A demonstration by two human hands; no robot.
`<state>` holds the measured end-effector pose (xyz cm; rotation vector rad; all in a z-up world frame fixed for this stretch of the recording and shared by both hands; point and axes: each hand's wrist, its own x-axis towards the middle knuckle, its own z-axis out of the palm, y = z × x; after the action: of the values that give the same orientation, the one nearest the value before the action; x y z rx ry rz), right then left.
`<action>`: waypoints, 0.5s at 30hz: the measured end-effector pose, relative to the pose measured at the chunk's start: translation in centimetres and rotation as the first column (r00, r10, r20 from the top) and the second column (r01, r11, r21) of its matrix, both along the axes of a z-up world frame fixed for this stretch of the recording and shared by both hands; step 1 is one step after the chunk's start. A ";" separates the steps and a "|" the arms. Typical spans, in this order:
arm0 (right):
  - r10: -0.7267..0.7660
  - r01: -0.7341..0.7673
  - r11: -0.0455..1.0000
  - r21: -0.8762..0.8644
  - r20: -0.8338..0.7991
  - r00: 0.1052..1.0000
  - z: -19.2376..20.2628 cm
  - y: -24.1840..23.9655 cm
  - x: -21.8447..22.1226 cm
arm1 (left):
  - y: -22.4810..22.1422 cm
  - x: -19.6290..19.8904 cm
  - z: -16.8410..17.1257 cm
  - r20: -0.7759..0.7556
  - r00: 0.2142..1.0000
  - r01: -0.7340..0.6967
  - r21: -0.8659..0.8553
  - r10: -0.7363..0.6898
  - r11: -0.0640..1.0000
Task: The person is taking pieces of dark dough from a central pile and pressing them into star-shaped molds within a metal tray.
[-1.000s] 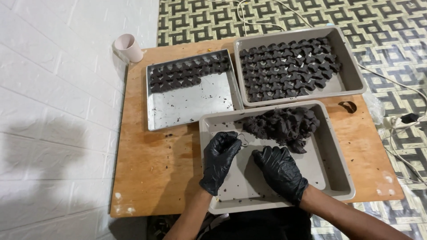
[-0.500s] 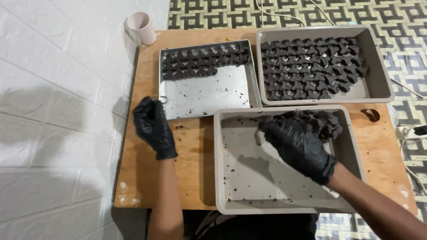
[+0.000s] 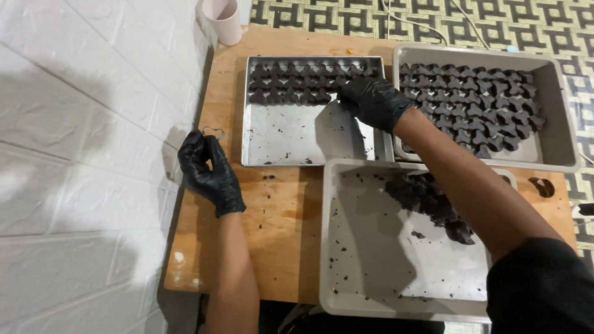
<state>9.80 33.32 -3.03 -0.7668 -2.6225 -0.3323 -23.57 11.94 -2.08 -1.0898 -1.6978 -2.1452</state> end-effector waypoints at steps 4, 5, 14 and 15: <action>-0.072 0.055 0.962 0.267 0.057 0.996 -0.9 0.4 -1.8 | 0.0 0.3 0.4 -0.004 0.999 0.036 -0.051 -0.036 0.998; -0.022 0.012 0.975 0.224 0.043 0.999 -1.4 1.0 -1.7 | -0.1 0.4 0.4 0.002 0.999 0.052 -0.060 -0.052 0.997; 0.097 -0.090 0.986 0.138 -0.046 0.994 -5.1 3.6 0.1 | -0.4 1.0 1.6 -0.028 0.999 0.031 -0.094 -0.034 0.995; 0.092 -0.087 0.987 0.133 -0.035 0.995 -4.8 3.4 0.3 | -0.3 1.1 1.8 -0.032 0.999 0.027 -0.106 -0.030 0.994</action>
<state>10.08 36.71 -7.82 -0.6039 -2.5576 -0.4536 -22.50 11.65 -0.33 -1.1772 -1.8101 -2.0623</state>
